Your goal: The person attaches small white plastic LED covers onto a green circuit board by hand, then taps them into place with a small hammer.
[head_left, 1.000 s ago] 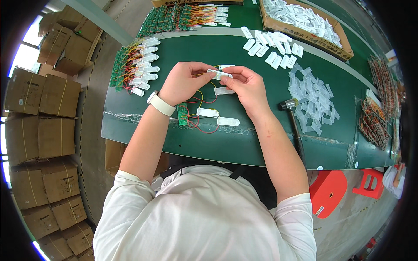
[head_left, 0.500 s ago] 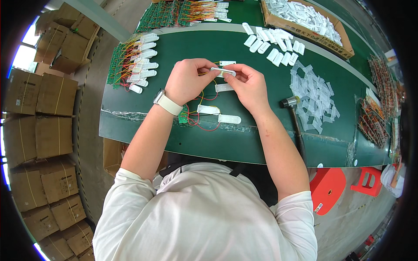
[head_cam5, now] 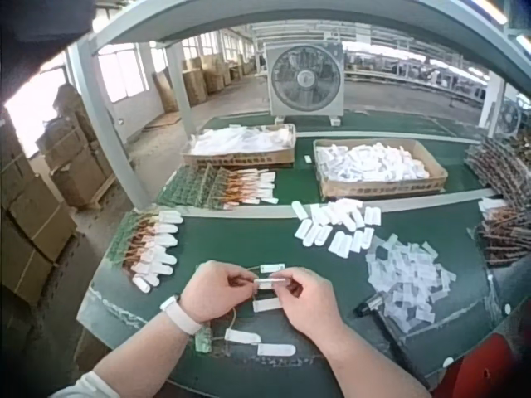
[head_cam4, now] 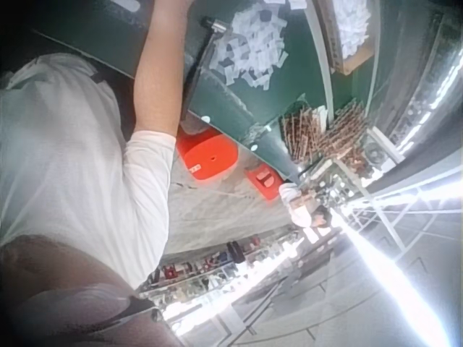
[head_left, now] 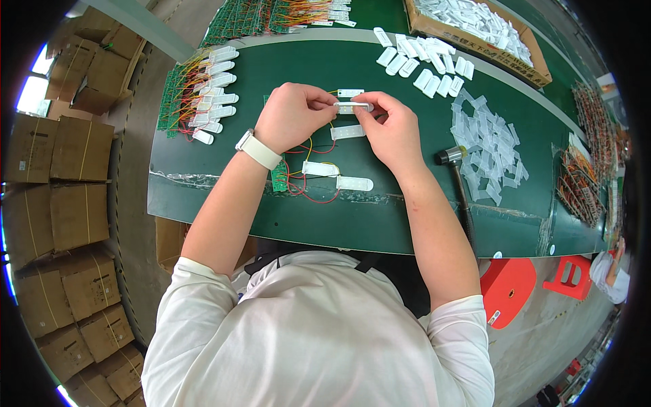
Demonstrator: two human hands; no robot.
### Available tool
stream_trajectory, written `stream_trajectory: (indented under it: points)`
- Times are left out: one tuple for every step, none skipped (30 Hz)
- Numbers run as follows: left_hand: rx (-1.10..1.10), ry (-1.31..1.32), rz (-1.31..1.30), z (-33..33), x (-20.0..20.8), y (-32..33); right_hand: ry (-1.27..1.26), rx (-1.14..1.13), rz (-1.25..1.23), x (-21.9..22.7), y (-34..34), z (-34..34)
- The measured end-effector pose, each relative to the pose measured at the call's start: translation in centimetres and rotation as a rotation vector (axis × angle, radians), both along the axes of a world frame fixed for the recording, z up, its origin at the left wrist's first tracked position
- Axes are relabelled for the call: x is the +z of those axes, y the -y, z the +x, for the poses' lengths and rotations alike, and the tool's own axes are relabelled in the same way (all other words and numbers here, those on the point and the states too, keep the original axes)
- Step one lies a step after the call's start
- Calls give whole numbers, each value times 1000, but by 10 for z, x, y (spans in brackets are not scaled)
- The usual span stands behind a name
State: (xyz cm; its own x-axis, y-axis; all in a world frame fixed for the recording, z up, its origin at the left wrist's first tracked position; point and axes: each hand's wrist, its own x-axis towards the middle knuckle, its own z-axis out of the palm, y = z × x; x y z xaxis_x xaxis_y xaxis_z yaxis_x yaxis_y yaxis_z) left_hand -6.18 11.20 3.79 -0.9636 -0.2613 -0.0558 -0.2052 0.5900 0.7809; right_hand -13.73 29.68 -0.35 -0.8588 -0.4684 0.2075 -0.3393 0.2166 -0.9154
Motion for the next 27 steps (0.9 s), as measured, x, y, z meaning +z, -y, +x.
stream_trajectory:
  points:
    - [-3, 0, -8, -4, -3, 0, 3, -6, 4, -2, -1, -2]
    - [-6, 1, -17, -7, -4, 0, -73, -11, 64, -3, -2, -5]
    - [-14, 4, -14, -8, -5, 1, -147, -15, 124, -5, -3, -8]
    - [-40, 1, -67, -9, -6, 1, -141, -27, 129, -9, -4, -12]
    - [-67, -2, -121, -10, -7, 2, -168, 1, 203, -13, -4, -15]
    - [-80, 4, -118, -11, -9, 3, -194, 29, 276, -17, -6, -17]
    - [-75, 6, -181, -11, -10, 6, -188, 20, 278, -17, -6, -17]
    - [-71, 7, -244, -12, -11, 8, -231, 22, 299, -17, -4, -15]
    - [-92, 14, -223, -11, -11, 9, -275, 24, 321, -17, -3, -14]
    - [-98, 17, -224, -12, -11, 10, -271, 19, 320, -20, -1, -14]
    - [-99, 14, -236, -12, -13, 10, -348, -25, 280, -24, 1, -13]
    - [-100, 10, -247, -13, -13, 11, -426, -69, 239, -26, 1, -14]
    - [-102, 13, -249, -13, -13, 11, -423, -71, 238, -26, 2, -14]
    - [-107, 3, -259, -13, -13, 11, -438, -61, 232, -24, 2, -15]
    - [-112, -7, -269, -13, -13, 11, -453, -50, 227, -23, 3, -15]
    - [-113, -2, -270, -14, -13, 10, -447, -50, 226, -25, 3, -17]
    - [-108, -2, -295, -15, -13, 9, -508, -13, 254, -27, 2, -19]
    - [-103, -2, -320, -16, -13, 8, -568, 24, 281, -29, 1, -21]
    - [-102, 0, -322, -16, -12, 8, -567, 25, 279, -27, 1, -20]
    - [-106, -24, -338, -15, -12, 8, -603, 47, 299, -24, 0, -19]
    - [-109, -49, -354, -15, -12, 8, -638, 70, 318, -22, 0, -18]
    - [-110, -47, -356, -16, -12, 8, -637, 69, 316, -20, 0, -18]
    - [-114, -57, -365, -16, -13, 8, -639, 72, 317, -19, -1, -17]
    - [-119, -66, -375, -17, -13, 8, -640, 76, 317, -18, -1, -17]
    - [-119, -64, -378, -17, -12, 8, -638, 76, 314, -18, -1, -18]
    - [-118, -77, -406, -17, -12, 7, -649, 79, 315, -18, -2, -19]
    - [-118, -91, -434, -17, -11, 6, -661, 82, 315, -18, -2, -19]
